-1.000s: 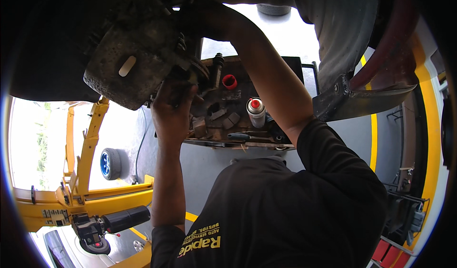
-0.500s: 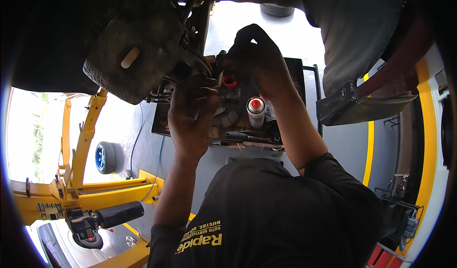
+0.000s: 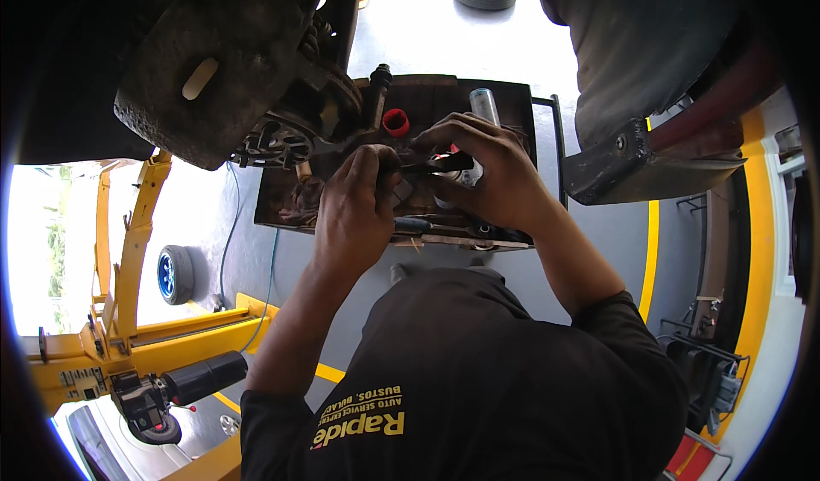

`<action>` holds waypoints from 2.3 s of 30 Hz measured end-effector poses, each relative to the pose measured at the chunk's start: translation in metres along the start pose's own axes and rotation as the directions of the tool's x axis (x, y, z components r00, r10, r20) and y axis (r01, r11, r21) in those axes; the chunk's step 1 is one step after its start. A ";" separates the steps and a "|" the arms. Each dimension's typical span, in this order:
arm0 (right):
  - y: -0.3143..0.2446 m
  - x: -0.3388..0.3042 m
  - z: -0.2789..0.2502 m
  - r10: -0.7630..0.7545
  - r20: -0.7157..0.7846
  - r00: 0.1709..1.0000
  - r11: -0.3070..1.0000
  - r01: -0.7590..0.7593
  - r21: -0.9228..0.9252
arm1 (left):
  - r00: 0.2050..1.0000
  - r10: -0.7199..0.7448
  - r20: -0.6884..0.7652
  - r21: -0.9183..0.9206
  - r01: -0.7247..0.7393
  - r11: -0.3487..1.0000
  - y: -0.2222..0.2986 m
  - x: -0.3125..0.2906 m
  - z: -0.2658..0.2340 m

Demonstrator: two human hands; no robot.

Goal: The person sprays a lubricant onto the brake caliper and rotor, then uses a rag to wipe and clean the components. They handle the brake pads and caliper, repeatedly wiping and inspecting the parts while working under the lifted vehicle.

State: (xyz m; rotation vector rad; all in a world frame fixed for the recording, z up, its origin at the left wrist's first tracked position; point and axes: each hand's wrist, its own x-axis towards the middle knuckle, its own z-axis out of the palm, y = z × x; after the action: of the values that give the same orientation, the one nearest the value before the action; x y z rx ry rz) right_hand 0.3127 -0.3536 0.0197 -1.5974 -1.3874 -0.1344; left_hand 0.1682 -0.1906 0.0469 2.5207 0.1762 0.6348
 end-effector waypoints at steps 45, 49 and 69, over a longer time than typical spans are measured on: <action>0.031 -0.035 0.041 0.440 0.762 0.474 -0.008 -0.847 0.531 | 0.930 -0.068 0.362 -0.244 0.165 0.956 -0.033 -0.023 0.025; 0.037 -0.044 0.047 0.401 0.736 0.546 -0.027 -0.796 0.605 | 0.940 0.117 0.322 -0.211 -0.050 0.976 -0.040 -0.026 0.019; -0.010 -0.030 0.031 0.368 0.429 0.825 0.829 -0.500 0.249 | 0.861 -0.314 0.400 -0.287 0.443 0.849 -0.025 -0.048 0.010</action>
State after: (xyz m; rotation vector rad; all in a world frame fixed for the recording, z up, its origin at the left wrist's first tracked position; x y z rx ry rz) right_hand 0.2796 -0.3543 -0.0097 -1.6370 -1.1784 0.6924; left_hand 0.1304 -0.1860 0.0067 2.0948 0.3865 0.0523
